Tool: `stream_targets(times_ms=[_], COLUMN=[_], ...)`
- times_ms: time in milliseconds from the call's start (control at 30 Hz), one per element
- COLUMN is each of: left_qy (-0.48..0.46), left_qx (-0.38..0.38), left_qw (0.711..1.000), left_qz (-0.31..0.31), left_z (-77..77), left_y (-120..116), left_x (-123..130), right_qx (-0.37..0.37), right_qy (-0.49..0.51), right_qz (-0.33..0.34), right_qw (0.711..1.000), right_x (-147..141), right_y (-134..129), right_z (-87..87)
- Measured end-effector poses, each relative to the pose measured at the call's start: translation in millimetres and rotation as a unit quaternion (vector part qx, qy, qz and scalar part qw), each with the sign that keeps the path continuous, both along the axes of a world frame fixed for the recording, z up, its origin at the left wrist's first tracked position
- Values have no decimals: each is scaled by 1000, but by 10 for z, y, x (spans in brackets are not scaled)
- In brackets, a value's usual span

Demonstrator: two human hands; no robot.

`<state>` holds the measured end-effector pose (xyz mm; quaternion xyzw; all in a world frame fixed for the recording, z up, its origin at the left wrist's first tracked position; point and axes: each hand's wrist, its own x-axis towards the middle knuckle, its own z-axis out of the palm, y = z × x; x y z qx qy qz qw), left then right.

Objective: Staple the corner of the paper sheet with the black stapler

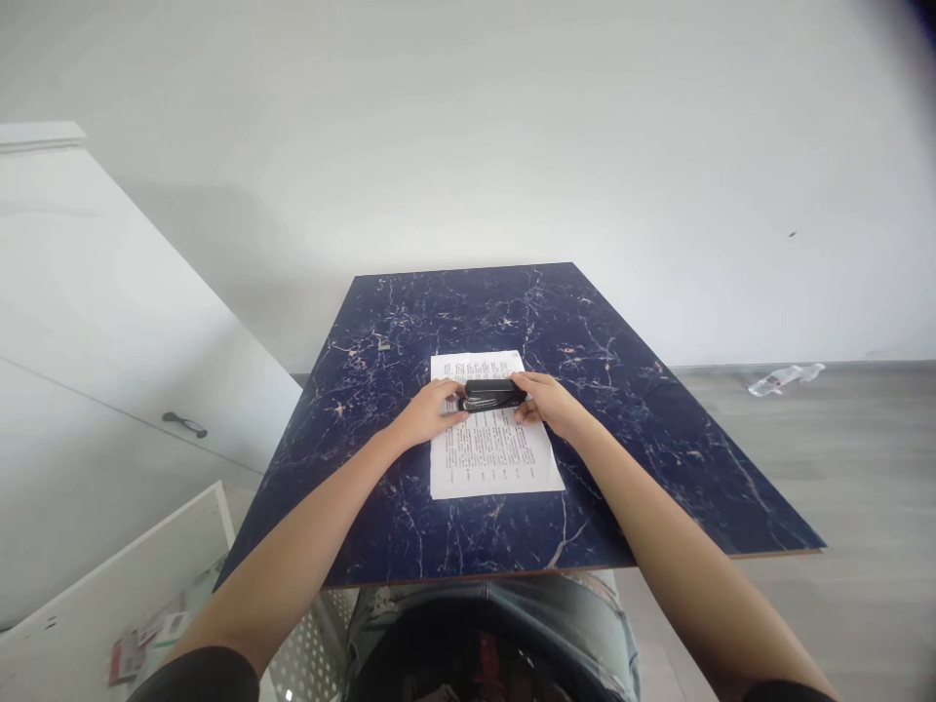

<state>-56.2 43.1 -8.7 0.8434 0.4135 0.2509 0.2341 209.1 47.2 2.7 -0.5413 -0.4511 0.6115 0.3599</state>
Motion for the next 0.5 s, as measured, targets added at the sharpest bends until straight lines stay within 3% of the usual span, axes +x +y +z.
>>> stream_targets(times_ms=[500], left_qy=[-2], left_qx=[7], left_qw=[1000], left_qz=[-7], left_z=[15], left_y=[2], left_x=[-1], right_qx=[4], right_qy=[-2], right_qz=[-4], right_qw=[1000], right_x=[27], right_y=[37], right_z=[-73])
